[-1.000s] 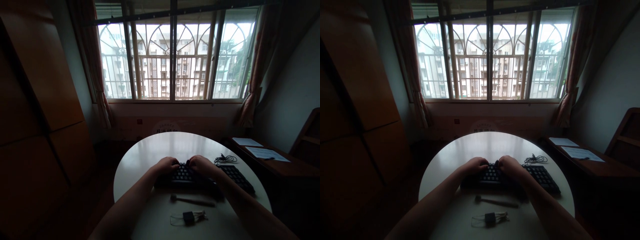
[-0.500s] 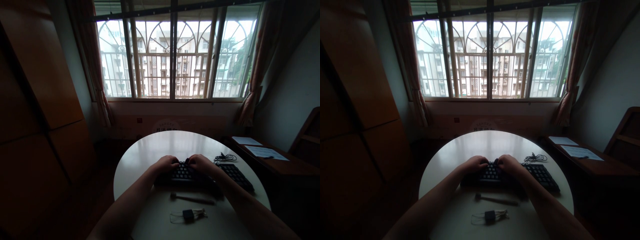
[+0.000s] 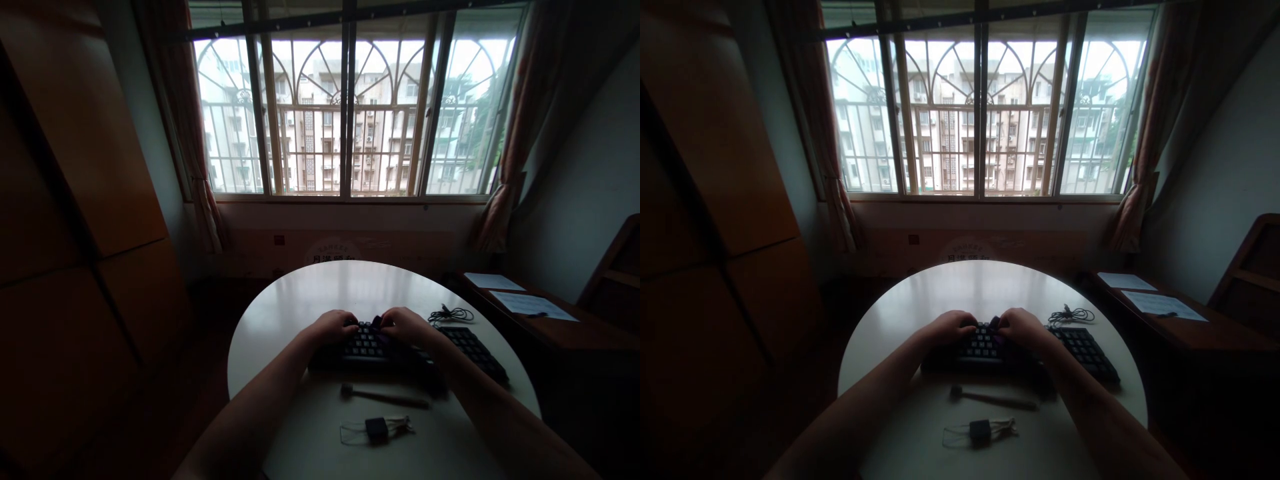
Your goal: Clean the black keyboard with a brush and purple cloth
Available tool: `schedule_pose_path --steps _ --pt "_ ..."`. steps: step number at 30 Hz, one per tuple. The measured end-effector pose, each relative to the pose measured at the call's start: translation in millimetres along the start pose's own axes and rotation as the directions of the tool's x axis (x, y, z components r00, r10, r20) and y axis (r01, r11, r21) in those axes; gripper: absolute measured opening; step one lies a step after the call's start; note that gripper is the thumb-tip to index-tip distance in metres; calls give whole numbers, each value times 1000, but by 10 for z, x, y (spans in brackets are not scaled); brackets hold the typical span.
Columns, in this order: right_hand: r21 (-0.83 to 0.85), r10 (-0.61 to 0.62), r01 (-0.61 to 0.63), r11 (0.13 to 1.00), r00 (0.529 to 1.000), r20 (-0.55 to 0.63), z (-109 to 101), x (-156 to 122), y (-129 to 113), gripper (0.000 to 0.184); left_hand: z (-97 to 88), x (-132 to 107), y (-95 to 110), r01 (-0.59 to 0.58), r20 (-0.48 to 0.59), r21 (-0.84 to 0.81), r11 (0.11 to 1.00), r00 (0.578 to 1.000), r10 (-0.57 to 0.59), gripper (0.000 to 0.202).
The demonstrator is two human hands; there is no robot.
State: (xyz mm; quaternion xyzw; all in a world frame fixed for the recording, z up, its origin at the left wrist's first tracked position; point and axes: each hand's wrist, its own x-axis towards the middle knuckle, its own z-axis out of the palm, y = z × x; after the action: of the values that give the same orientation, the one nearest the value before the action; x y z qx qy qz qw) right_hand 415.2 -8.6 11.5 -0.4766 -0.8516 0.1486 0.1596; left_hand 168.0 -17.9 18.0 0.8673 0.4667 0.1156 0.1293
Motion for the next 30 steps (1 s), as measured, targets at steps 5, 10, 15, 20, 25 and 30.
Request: schedule_pose_path --steps 5,10,15,20,25,30 --pt "49 11 -11 999 1000 10 -16 -9 24 18 3 -4 0 0 1 -8 1000 1000 1 36" --pt "85 15 -17 996 1000 13 -31 -16 54 17 -11 -17 15 5 11 -19 1000 1000 -5 36" --pt "46 37 -38 998 999 32 -65 -16 96 18 -11 -15 9 10 9 -16 1000 1000 -9 37" --pt "26 27 -28 999 998 59 -88 -20 124 19 8 -1 -11 3 -1 3 1000 1000 -3 36" --pt "35 -46 46 998 999 9 -52 -10 83 17 -6 -8 11 7 4 2 1000 1000 -7 36" --pt "59 -134 136 989 990 -38 -27 -7 52 15 -12 -18 20 2 2 -5 1000 1000 -2 36"
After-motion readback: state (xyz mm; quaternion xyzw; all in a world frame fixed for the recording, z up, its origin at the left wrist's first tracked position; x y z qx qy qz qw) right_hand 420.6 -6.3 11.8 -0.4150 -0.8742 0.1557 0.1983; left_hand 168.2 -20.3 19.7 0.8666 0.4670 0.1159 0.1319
